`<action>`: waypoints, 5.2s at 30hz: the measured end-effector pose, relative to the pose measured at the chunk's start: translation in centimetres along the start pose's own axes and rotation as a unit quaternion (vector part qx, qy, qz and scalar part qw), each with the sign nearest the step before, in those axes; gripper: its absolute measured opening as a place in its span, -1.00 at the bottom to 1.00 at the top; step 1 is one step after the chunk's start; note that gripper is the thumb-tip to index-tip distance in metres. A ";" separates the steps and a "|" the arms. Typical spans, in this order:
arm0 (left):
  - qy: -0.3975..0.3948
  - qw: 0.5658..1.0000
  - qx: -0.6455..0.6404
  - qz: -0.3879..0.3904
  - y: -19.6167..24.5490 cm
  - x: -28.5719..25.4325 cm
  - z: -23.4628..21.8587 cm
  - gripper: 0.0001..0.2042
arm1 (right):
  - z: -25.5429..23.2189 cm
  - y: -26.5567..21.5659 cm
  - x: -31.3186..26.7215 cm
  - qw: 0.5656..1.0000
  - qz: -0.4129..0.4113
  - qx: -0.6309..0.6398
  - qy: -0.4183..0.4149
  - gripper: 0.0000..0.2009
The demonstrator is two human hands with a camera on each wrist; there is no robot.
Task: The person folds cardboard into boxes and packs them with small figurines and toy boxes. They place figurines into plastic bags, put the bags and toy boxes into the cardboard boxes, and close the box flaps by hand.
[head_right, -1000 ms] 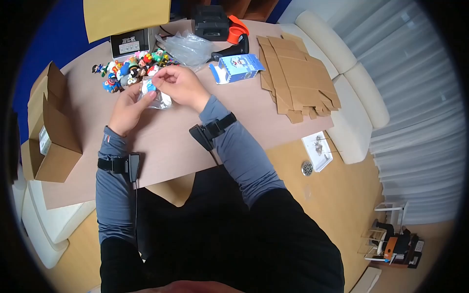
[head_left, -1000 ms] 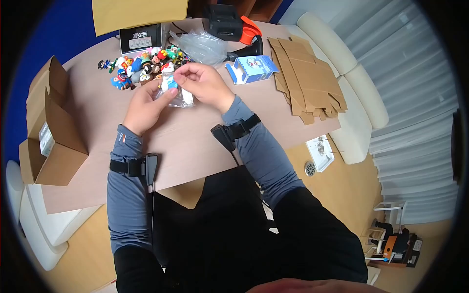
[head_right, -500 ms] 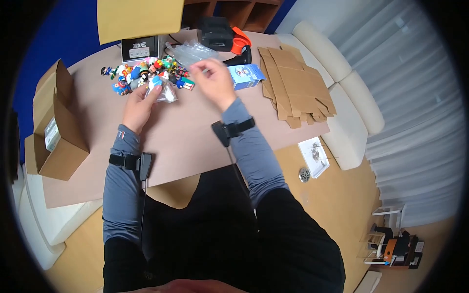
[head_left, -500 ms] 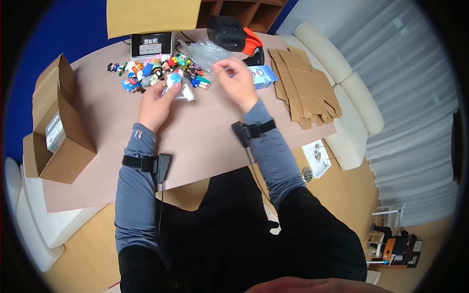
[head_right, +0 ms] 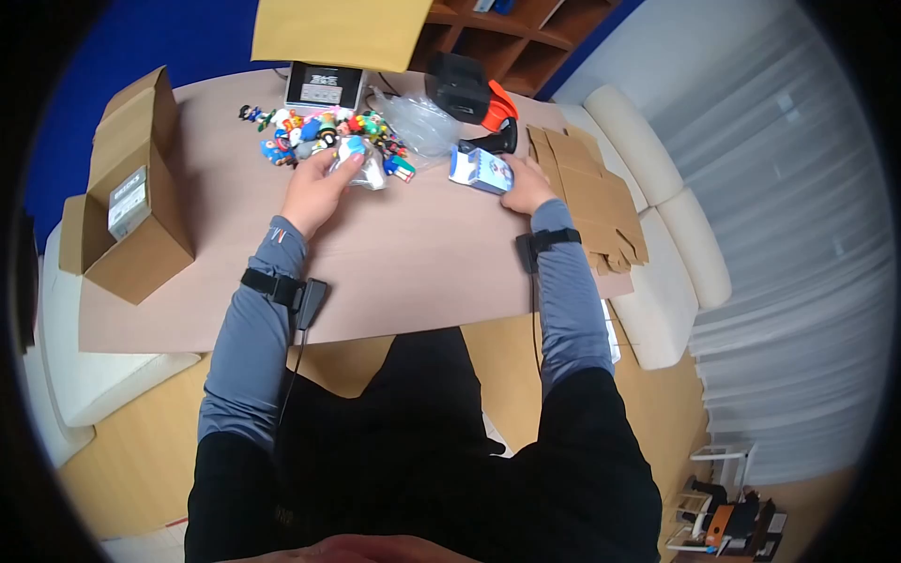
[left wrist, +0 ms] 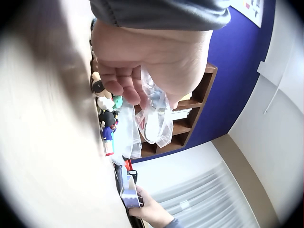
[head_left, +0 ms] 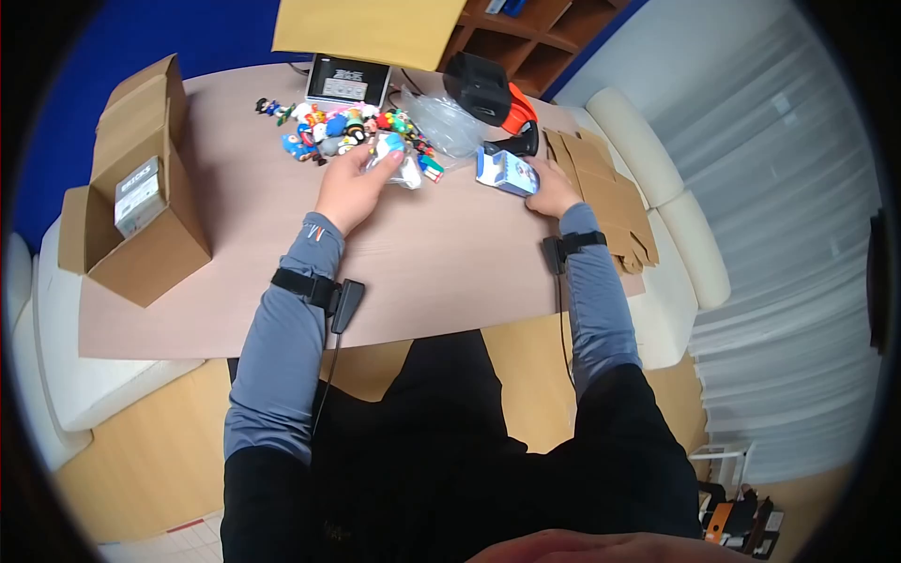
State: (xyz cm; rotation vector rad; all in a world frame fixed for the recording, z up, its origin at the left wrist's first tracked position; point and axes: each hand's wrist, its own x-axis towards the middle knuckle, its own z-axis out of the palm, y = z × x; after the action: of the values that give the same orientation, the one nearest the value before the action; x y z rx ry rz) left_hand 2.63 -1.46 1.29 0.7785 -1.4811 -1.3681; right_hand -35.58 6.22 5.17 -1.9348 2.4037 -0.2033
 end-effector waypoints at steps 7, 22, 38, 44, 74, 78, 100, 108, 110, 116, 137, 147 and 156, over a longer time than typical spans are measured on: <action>0.001 0.999 -0.031 0.020 0.2 0.1 -0.4 -0.65 | -1.2 -3.0 -2.2 0.991 -0.084 0.101 0.033 -0.25; 0.094 0.991 -0.087 0.044 0.9 0.4 -0.9 -0.71 | 3.2 -17.1 0.0 0.918 -0.244 0.260 0.171 -0.30; -0.057 0.996 -0.054 -0.051 -0.7 0.5 -1.4 -0.69 | 3.7 -16.7 -0.8 0.879 -0.257 0.372 0.151 -0.30; 0.064 0.991 -0.112 0.047 -0.9 0.8 -0.3 -0.84 | 4.1 -17.0 -0.8 0.876 -0.250 0.382 0.155 -0.28; 0.133 0.981 -0.101 0.102 0.2 0.3 -0.3 -0.73 | 5.0 -17.2 0.2 0.659 -0.038 0.743 -0.111 -0.56; 0.155 0.976 -0.085 0.126 0.4 0.4 -0.1 -0.72 | 4.5 -17.3 -0.1 0.614 -0.038 0.775 -0.144 -0.62; 0.212 0.975 -0.029 -0.064 -0.8 1.0 -1.8 -0.63 | 4.9 -16.8 -0.2 0.712 -0.103 0.668 -0.191 -0.54; 0.342 0.937 -0.055 -0.038 -2.6 1.9 -2.9 -0.60 | 3.6 -16.7 -1.5 0.741 -0.185 0.551 -0.335 -0.37; 0.358 0.933 -0.040 -0.023 -2.4 1.9 -3.0 -0.60 | 3.6 -16.6 -2.0 0.736 -0.236 0.542 -0.330 -0.33; 0.394 0.918 -0.049 -0.015 -2.5 2.0 -3.3 -0.59 | 3.7 -17.2 -2.1 0.831 -0.268 0.384 -0.300 -0.30; 0.076 0.993 -0.022 -0.093 -0.7 0.2 -0.1 -0.56 | 5.4 -17.3 0.3 0.661 -0.024 0.744 -0.094 -0.60; 0.056 0.995 0.014 -0.081 -1.6 0.6 -0.4 -0.47 | 5.8 -16.8 0.6 0.628 -0.040 0.769 -0.116 -0.55; -0.059 0.997 0.035 -0.029 -0.3 -0.6 0.6 -0.23 | 5.6 -17.7 -0.4 0.610 -0.085 0.771 -0.162 -0.50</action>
State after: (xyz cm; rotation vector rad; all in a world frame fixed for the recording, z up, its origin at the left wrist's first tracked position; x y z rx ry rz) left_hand 2.26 -0.70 0.88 0.8018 -1.6176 -1.4335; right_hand -17.69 2.51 1.97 -1.0110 0.8440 -1.2436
